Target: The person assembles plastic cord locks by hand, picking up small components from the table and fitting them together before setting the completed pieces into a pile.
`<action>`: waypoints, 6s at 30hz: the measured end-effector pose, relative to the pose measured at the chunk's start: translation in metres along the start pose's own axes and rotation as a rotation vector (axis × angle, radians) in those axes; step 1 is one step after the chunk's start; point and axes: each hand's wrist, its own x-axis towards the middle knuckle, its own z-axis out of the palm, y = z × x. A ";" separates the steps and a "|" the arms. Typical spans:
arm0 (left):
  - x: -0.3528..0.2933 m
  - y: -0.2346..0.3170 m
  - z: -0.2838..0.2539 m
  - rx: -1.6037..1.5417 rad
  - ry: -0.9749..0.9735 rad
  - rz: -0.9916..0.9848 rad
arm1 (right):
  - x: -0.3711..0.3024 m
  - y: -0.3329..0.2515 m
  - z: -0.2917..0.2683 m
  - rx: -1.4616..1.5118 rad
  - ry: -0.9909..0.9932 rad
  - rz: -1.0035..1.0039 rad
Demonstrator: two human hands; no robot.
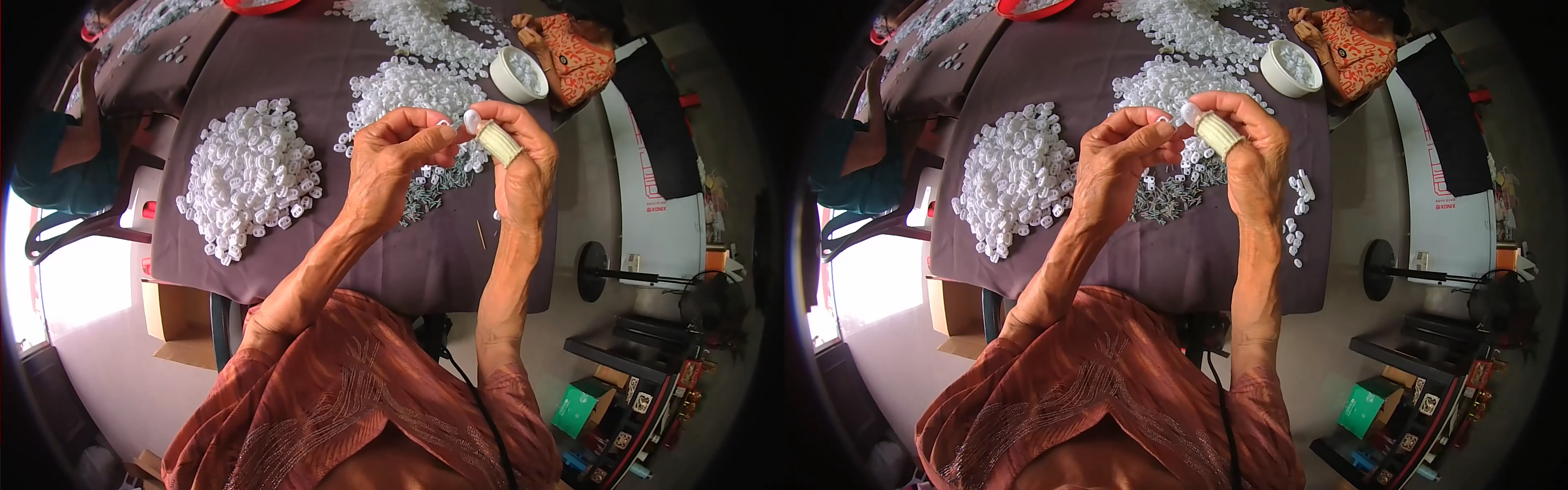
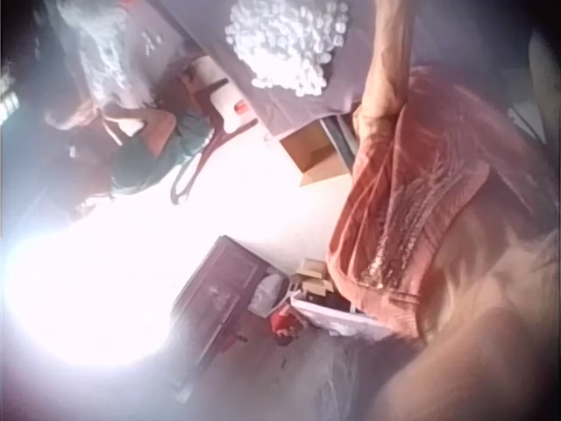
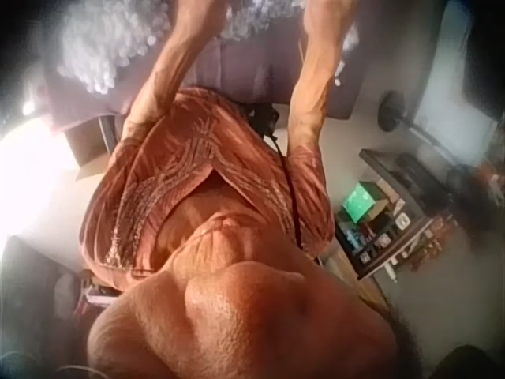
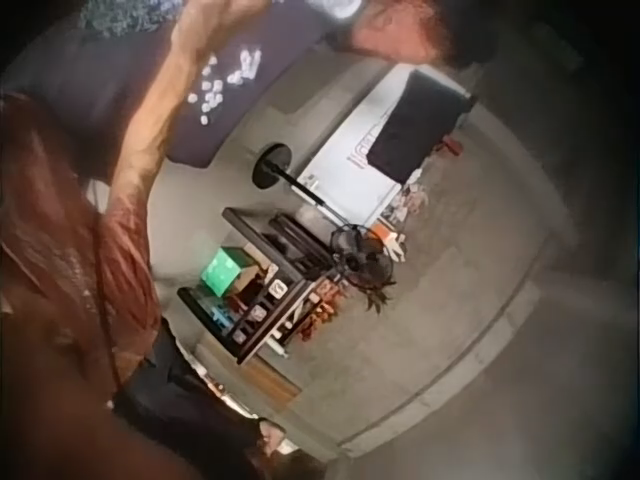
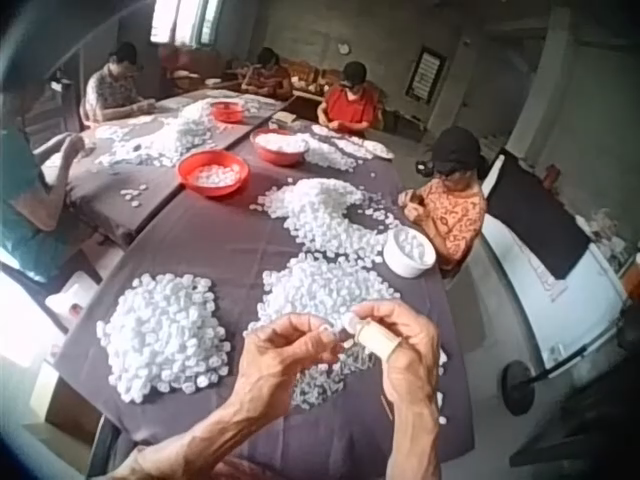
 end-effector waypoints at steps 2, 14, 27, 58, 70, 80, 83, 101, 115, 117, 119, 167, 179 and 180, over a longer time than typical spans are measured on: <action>-0.001 0.001 0.001 0.053 -0.003 0.038 | 0.001 -0.001 0.002 -0.007 -0.009 0.009; -0.002 0.002 0.004 0.154 0.016 0.073 | 0.003 -0.006 0.003 0.002 -0.003 -0.030; -0.001 0.002 0.006 0.164 0.008 0.091 | 0.001 -0.008 0.003 -0.146 -0.001 -0.050; 0.005 -0.003 0.002 0.147 -0.012 0.051 | 0.001 0.000 -0.005 -0.443 -0.082 -0.250; 0.011 -0.013 -0.004 -0.070 0.017 -0.089 | -0.003 0.011 0.004 -0.937 -0.016 -0.573; 0.017 -0.010 -0.003 0.011 -0.031 -0.139 | -0.005 0.004 -0.002 -0.993 -0.087 -0.545; 0.017 -0.012 -0.004 0.012 -0.012 -0.123 | -0.006 0.003 -0.001 -1.002 -0.083 -0.563; 0.018 -0.018 -0.007 -0.026 -0.016 -0.163 | -0.004 0.014 -0.013 -1.064 -0.155 -0.677; 0.015 -0.022 -0.007 0.004 -0.005 -0.172 | -0.009 0.017 -0.015 -1.138 -0.166 -0.596; 0.015 -0.022 -0.007 0.005 -0.005 -0.166 | -0.009 0.017 -0.017 -1.145 -0.177 -0.585; 0.016 -0.021 -0.007 0.031 -0.005 -0.186 | -0.008 0.017 -0.019 -1.124 -0.198 -0.623; 0.017 -0.026 -0.015 -0.002 -0.084 -0.214 | 0.000 0.020 -0.029 -0.955 -0.202 -0.747; 0.016 -0.024 -0.019 0.032 -0.112 -0.174 | -0.003 0.031 -0.027 -0.922 -0.171 -0.661; 0.016 -0.024 -0.019 0.032 -0.112 -0.174 | -0.004 0.031 -0.027 -0.922 -0.170 -0.661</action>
